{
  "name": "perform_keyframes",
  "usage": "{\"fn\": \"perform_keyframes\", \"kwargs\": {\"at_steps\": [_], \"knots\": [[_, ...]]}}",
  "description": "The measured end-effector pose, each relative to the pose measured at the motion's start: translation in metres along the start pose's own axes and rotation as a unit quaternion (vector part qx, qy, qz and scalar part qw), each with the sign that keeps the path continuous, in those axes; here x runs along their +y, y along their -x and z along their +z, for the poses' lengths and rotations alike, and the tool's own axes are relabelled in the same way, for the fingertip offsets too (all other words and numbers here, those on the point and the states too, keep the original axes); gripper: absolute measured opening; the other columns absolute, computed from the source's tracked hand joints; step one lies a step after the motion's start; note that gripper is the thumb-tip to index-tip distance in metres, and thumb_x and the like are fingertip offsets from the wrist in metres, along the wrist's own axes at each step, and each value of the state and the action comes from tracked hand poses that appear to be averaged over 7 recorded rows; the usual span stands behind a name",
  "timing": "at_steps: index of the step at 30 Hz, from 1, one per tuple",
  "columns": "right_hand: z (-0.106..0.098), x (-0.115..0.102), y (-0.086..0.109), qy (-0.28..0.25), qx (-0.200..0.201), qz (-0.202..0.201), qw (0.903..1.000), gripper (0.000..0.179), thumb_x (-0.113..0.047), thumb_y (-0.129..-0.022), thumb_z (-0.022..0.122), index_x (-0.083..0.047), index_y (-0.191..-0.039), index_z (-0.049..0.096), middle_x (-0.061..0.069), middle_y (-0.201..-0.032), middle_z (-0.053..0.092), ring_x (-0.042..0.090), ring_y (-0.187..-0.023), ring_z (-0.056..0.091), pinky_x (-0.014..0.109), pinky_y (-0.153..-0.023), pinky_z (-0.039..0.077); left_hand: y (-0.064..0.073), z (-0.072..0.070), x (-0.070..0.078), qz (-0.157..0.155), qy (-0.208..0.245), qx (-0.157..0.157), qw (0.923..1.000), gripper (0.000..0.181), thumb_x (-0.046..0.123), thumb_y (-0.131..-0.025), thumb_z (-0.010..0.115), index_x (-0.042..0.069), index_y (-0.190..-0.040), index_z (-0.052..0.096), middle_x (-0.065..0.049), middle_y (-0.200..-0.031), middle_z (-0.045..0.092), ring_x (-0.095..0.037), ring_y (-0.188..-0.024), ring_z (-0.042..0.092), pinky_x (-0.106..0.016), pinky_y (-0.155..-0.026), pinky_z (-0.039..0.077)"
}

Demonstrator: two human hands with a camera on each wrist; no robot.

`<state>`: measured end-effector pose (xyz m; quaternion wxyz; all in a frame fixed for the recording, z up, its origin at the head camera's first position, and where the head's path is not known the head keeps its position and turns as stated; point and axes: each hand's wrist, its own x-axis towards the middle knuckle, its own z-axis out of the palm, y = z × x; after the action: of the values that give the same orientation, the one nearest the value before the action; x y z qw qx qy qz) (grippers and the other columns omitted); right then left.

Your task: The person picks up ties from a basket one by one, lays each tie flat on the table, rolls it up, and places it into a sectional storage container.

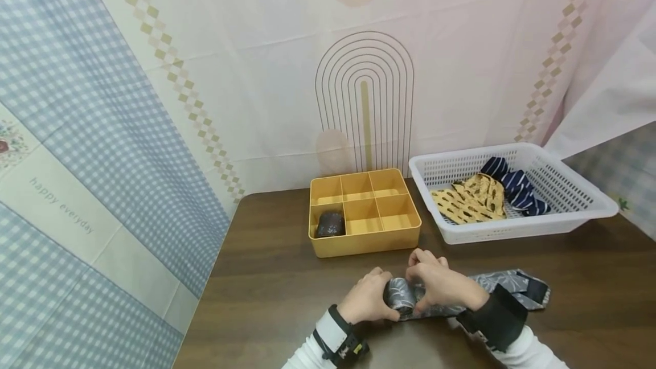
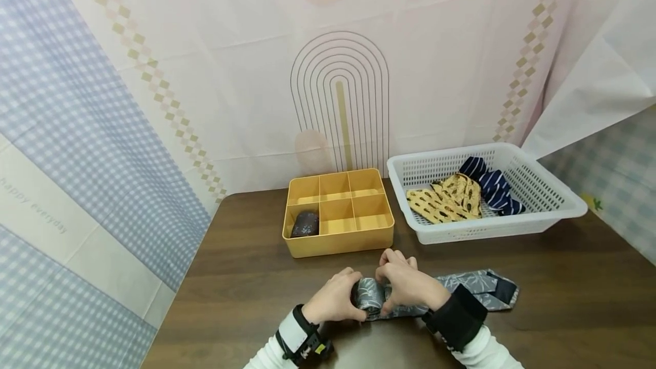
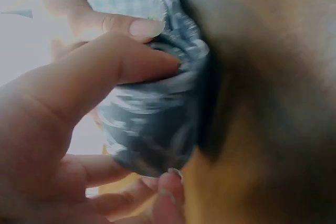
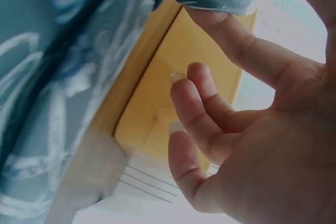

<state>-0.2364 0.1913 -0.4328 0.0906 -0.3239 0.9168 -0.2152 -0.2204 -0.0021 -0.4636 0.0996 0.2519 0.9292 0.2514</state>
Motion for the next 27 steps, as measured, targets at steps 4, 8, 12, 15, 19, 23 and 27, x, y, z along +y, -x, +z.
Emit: {"fn": "perform_keyframes", "kwargs": {"at_steps": [4, 8, 12, 15, 19, 23, 27], "knots": [[0.003, 0.003, 0.002, -0.012, -0.016, 0.003, 0.9998, 0.041, -0.033, -0.05, 0.09, -0.022, -0.074, 0.059, -0.002, -0.097, 0.043, 0.019, -0.091, 0.038, 0.032, -0.068, 0.024, -0.002, 0.009, -0.004, 0.014, 0.039, 0.005, 0.9991, 0.051, 0.022, -0.064, 0.086, 0.008, -0.106, 0.061, 0.003, -0.094, 0.058, -0.002, -0.079, 0.05, -0.014, -0.068, 0.042], [0.003, 0.005, 0.003, -0.015, -0.017, 0.002, 0.9997, 0.042, -0.031, -0.05, 0.091, -0.021, -0.075, 0.059, -0.002, -0.097, 0.044, 0.019, -0.091, 0.038, 0.032, -0.067, 0.025, -0.003, 0.011, -0.005, 0.018, 0.062, 0.013, 0.9978, 0.048, 0.021, -0.064, 0.086, 0.009, -0.103, 0.062, 0.004, -0.091, 0.06, -0.001, -0.078, 0.05, -0.013, -0.068, 0.042], [0.002, 0.004, 0.002, -0.018, -0.016, 0.002, 0.9997, 0.042, -0.029, -0.05, 0.091, -0.021, -0.076, 0.058, -0.001, -0.096, 0.044, 0.019, -0.09, 0.038, 0.031, -0.067, 0.025, -0.003, 0.01, -0.003, 0.014, 0.06, 0.021, 0.9979, 0.046, 0.021, -0.063, 0.087, 0.009, -0.099, 0.062, 0.004, -0.088, 0.06, -0.001, -0.076, 0.049, -0.014, -0.066, 0.042], [0.005, 0.002, 0.001, -0.012, -0.015, 0.001, 0.9998, 0.043, -0.029, -0.05, 0.09, -0.02, -0.078, 0.06, -0.002, -0.097, 0.045, 0.018, -0.091, 0.039, 0.031, -0.068, 0.026, -0.001, 0.009, -0.002, 0.014, 0.051, 0.031, 0.9981, 0.044, 0.021, -0.06, 0.088, 0.009, -0.095, 0.062, 0.004, -0.085, 0.06, -0.001, -0.072, 0.049, -0.013, -0.064, 0.041], [0.008, -0.001, 0.0, -0.01, -0.01, -0.005, 0.9999, 0.05, -0.036, -0.051, 0.09, -0.019, -0.091, 0.063, 0.0, -0.103, 0.045, 0.02, -0.097, 0.04, 0.034, -0.072, 0.029, 0.0, 0.007, -0.003, 0.017, 0.034, 0.046, 0.9982, 0.043, 0.021, -0.057, 0.089, 0.009, -0.089, 0.062, 0.005, -0.078, 0.06, 0.0, -0.066, 0.048, -0.013, -0.06, 0.04], [0.007, -0.009, -0.002, -0.027, 0.022, -0.027, 0.999, 0.055, -0.04, -0.058, 0.087, -0.018, -0.102, 0.062, -0.001, -0.108, 0.042, 0.02, -0.103, 0.039, 0.034, -0.076, 0.027, 0.0, 0.0, -0.004, 0.023, 0.018, 0.047, 0.9985, 0.044, 0.022, -0.056, 0.09, 0.008, -0.089, 0.065, 0.004, -0.077, 0.062, -0.001, -0.066, 0.049, -0.014, -0.06, 0.04], [0.007, -0.016, -0.003, -0.019, 0.059, -0.048, 0.997, 0.046, -0.034, -0.063, 0.087, -0.02, -0.099, 0.063, 0.0, -0.109, 0.04, 0.02, -0.103, 0.037, 0.034, -0.075, 0.023, 0.003, -0.005, -0.004, 0.011, 0.012, 0.037, 0.9992, 0.045, 0.021, -0.056, 0.091, 0.007, -0.091, 0.066, 0.002, -0.079, 0.063, -0.004, -0.068, 0.051, -0.015, -0.062, 0.041]]}}
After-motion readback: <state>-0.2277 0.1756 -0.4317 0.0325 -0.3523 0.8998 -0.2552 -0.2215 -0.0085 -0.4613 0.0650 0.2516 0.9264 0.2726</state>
